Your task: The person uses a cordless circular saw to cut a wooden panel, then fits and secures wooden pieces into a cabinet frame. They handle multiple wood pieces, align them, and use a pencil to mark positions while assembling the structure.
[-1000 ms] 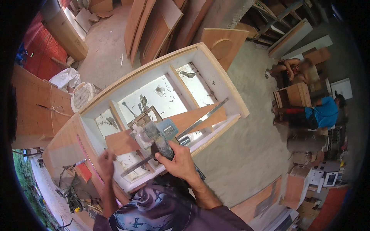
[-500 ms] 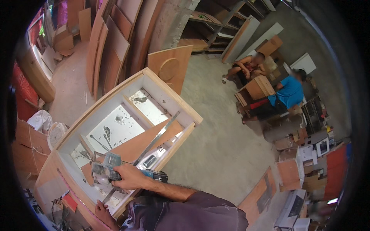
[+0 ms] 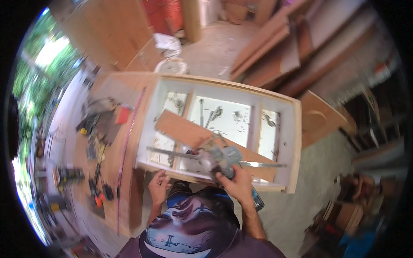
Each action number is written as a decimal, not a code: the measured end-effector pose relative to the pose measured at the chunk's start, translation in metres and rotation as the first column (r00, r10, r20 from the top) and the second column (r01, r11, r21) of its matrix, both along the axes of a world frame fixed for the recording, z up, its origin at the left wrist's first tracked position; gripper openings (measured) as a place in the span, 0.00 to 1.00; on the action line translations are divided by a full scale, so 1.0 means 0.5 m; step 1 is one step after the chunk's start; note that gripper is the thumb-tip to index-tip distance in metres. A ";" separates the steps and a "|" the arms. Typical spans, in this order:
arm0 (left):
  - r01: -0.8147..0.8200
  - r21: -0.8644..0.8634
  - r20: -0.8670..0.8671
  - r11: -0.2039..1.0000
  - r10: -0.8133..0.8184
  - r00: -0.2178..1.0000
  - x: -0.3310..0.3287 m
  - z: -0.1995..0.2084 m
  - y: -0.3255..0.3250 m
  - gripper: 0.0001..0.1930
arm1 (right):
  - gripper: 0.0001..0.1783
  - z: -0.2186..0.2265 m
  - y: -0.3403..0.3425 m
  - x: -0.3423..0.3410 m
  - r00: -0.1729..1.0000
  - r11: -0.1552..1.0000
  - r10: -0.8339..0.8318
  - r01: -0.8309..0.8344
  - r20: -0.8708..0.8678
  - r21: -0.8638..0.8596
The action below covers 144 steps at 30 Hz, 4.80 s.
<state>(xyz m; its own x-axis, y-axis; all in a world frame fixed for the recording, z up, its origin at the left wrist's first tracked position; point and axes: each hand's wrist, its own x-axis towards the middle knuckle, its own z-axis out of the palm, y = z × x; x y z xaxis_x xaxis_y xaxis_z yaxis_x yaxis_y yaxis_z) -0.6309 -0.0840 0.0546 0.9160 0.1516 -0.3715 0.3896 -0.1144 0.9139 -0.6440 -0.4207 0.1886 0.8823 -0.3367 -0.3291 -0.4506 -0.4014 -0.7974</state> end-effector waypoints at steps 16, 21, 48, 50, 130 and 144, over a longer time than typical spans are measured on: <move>-0.042 0.160 -0.477 0.986 0.115 0.871 -0.770 -0.423 0.347 0.17 | 0.18 -0.017 0.068 -0.075 0.985 0.973 0.166 -0.170 0.039 0.154; -0.727 0.087 -0.669 0.681 0.581 0.464 -0.962 -0.393 0.252 0.20 | 0.16 0.010 0.177 -0.074 0.952 0.936 0.302 -0.306 0.050 0.175; -0.695 0.046 -0.722 0.717 0.505 0.473 -0.882 -0.233 -0.122 0.16 | 0.24 -0.166 0.968 0.259 0.986 0.676 -0.018 -0.111 0.167 0.729; -0.657 0.088 -0.737 0.748 0.493 0.462 -0.875 -0.206 -0.084 0.16 | 0.28 -0.168 0.988 0.265 0.997 0.728 0.006 -0.060 0.082 0.682; 0.236 0.520 -0.134 0.821 -0.195 0.972 -0.163 -0.086 -0.102 0.14 | 0.13 -0.368 -0.450 -0.117 0.981 0.996 -0.052 0.038 0.186 0.079; -0.292 0.100 -0.300 0.951 0.309 0.903 0.184 -0.206 -0.151 0.35 | 0.22 -0.427 -0.527 -0.134 0.964 0.857 -0.265 0.250 0.031 -0.451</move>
<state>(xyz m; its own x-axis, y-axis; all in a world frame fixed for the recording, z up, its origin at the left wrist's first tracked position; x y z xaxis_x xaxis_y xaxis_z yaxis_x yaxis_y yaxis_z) -0.5390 -0.1594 -0.0486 0.6653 0.4279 -0.6119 0.6737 0.0092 0.7389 -0.7110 -0.6843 -0.0251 0.7356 -0.6677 -0.1144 -0.6087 -0.5774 -0.5441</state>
